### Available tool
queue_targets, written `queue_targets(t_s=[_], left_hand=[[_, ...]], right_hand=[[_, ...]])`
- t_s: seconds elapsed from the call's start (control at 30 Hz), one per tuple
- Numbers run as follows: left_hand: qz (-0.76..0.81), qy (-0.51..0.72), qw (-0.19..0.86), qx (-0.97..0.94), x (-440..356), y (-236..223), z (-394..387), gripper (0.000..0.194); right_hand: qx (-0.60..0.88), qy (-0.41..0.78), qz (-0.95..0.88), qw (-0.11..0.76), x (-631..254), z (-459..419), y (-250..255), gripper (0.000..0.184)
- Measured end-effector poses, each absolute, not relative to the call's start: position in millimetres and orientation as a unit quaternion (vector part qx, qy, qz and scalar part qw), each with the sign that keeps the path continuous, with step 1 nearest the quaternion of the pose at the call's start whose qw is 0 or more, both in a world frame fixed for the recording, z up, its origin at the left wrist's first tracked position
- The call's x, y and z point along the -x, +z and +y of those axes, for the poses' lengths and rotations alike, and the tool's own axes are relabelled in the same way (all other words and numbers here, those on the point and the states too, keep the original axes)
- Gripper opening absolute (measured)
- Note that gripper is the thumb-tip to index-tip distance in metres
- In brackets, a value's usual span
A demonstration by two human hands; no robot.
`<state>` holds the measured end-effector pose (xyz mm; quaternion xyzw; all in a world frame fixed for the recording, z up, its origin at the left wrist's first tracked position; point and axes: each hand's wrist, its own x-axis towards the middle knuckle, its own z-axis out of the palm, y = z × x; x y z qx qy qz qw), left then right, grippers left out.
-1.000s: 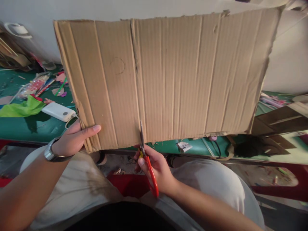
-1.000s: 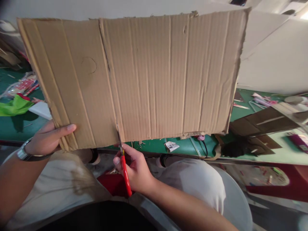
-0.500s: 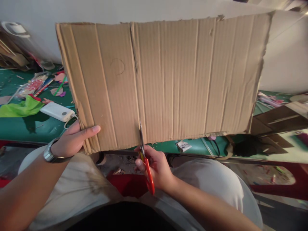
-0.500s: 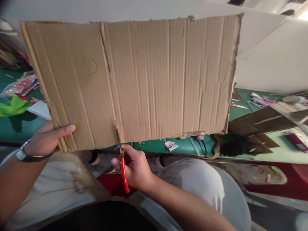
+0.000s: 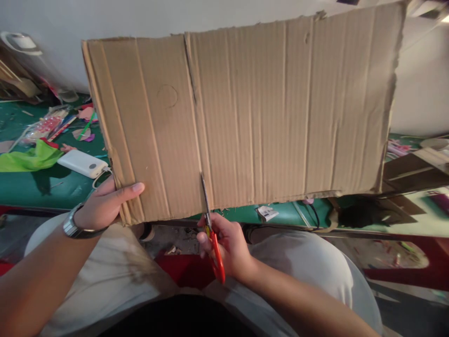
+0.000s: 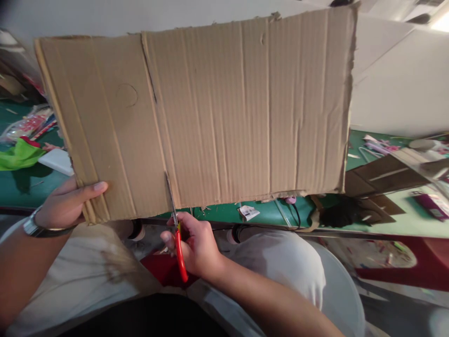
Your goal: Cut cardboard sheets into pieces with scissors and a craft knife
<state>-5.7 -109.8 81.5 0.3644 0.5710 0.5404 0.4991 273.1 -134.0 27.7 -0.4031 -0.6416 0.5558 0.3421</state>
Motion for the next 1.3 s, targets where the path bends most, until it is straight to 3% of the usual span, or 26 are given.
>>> queue_targets(t_s=[0.37,0.63,0.8,1.03,1.17,1.3], left_hand=[[0.561,0.521,0.514,-0.387,6.6,73.7,-113.7,0.085],[0.56,0.481,0.452,-0.501,32.4,45.8,-114.2,0.065],[0.564,0.472,0.446,-0.51,34.3,47.7,-114.5,0.065],[0.56,0.521,0.447,-0.464,17.9,60.8,-115.7,0.077],[0.555,0.567,0.479,-0.375,3.9,76.4,-114.8,0.079],[0.56,0.625,0.444,-0.313,2.9,95.9,-107.3,0.077]], right_hand=[[0.366,0.578,-0.619,0.385,-271.2,-137.3,35.5,0.045],[0.377,0.645,-0.591,0.304,-275.5,-132.2,44.3,0.053],[0.398,0.683,-0.536,0.298,-274.0,-130.7,46.9,0.059],[0.396,0.652,-0.552,0.337,-272.6,-129.4,47.5,0.049],[0.396,0.615,-0.599,0.325,-275.0,-128.7,50.5,0.048],[0.38,0.569,-0.664,0.301,-279.6,-122.7,54.4,0.045]])
